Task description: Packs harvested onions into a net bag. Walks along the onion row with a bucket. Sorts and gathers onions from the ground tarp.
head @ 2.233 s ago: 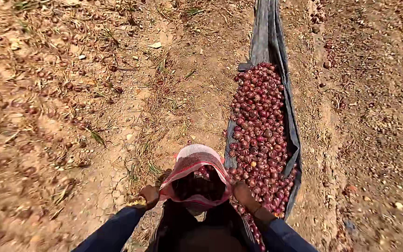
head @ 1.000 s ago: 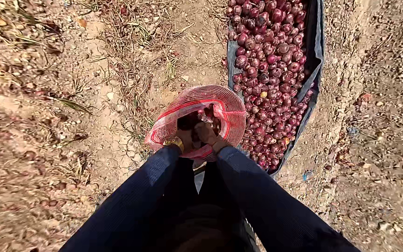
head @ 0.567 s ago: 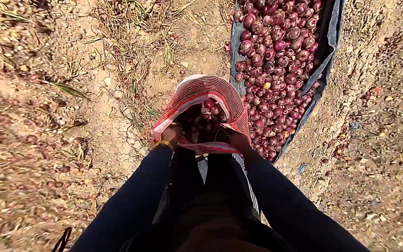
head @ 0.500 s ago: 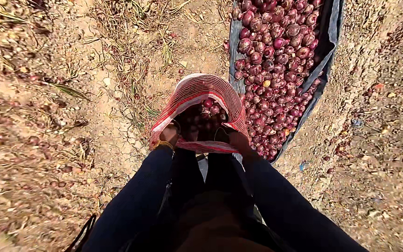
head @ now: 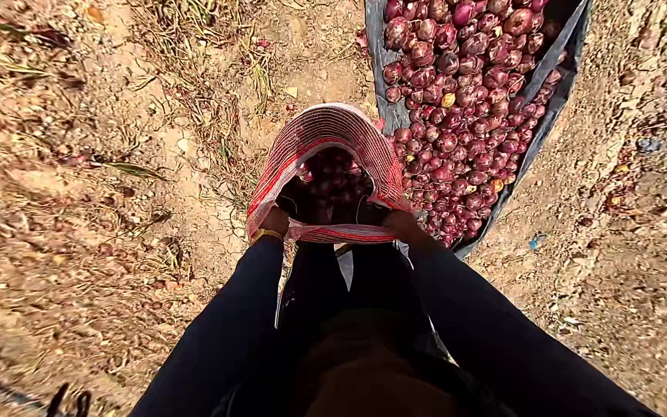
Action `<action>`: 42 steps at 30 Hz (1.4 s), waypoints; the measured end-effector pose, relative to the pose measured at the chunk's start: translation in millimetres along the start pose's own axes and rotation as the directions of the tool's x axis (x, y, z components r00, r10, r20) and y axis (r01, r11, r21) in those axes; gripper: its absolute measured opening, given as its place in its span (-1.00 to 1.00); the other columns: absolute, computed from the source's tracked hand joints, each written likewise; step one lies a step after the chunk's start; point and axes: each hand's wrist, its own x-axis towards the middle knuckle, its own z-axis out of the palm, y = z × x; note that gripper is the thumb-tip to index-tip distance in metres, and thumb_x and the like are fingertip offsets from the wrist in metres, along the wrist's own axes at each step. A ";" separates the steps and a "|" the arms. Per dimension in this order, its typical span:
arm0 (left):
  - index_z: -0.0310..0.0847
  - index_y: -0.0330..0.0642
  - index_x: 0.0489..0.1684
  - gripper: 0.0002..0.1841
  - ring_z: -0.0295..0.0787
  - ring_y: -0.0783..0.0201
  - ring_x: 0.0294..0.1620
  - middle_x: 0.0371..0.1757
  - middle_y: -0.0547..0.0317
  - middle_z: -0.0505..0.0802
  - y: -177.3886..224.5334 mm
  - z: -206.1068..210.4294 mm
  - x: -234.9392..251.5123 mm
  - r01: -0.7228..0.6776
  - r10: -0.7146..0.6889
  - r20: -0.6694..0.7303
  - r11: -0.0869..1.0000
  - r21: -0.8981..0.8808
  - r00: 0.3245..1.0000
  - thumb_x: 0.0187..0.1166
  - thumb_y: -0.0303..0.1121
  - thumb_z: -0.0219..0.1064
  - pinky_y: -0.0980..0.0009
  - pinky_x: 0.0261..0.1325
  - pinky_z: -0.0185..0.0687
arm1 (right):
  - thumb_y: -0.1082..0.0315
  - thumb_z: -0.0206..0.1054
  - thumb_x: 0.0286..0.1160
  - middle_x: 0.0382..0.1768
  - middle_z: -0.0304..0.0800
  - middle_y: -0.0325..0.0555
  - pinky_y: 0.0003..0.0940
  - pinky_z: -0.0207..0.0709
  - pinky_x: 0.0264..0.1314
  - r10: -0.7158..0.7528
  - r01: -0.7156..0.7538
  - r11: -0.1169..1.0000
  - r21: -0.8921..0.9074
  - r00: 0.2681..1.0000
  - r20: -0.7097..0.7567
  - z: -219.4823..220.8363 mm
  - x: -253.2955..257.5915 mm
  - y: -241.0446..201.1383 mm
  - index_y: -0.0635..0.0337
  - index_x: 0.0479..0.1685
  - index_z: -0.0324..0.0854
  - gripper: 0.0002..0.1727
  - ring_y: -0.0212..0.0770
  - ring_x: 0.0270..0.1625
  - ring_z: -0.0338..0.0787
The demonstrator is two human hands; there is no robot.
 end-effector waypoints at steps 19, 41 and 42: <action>0.42 -0.33 0.63 -0.50 0.53 -0.36 0.58 0.50 -0.39 0.67 -34.9 3.2 43.1 0.013 -0.040 -0.174 0.988 -0.152 0.984 0.84 -0.22 0.03 -0.39 0.60 0.34 | 0.04 0.36 0.65 0.06 0.82 0.06 0.03 0.69 0.24 -0.176 0.063 0.753 0.654 0.978 0.109 18.5 -90.4 -2.8 0.21 0.20 0.67 -0.58 -0.07 0.09 0.82; 0.61 -0.18 0.50 -0.42 0.49 -0.16 0.66 0.54 -0.21 0.68 -57.5 4.3 56.3 -0.163 0.128 -0.277 0.981 -0.108 0.952 0.67 0.05 0.32 -0.24 0.76 0.20 | 0.17 0.19 0.80 0.13 0.83 0.10 -0.06 0.80 -0.02 -0.041 -0.099 0.699 0.708 0.983 0.177 23.9 -101.8 -29.0 0.20 0.39 0.46 -0.62 0.00 -0.05 0.91; 0.56 -0.22 0.54 -0.37 0.46 -0.18 0.69 0.57 -0.25 0.65 -57.0 5.9 55.0 -0.141 0.102 -0.293 0.983 -0.115 0.951 0.70 0.10 0.27 -0.24 0.77 0.18 | 0.18 0.20 0.79 0.12 0.84 0.09 -0.07 0.80 -0.03 -0.038 -0.092 0.690 0.718 0.986 0.163 25.1 -100.8 -28.8 0.20 0.37 0.48 -0.64 -0.01 -0.06 0.92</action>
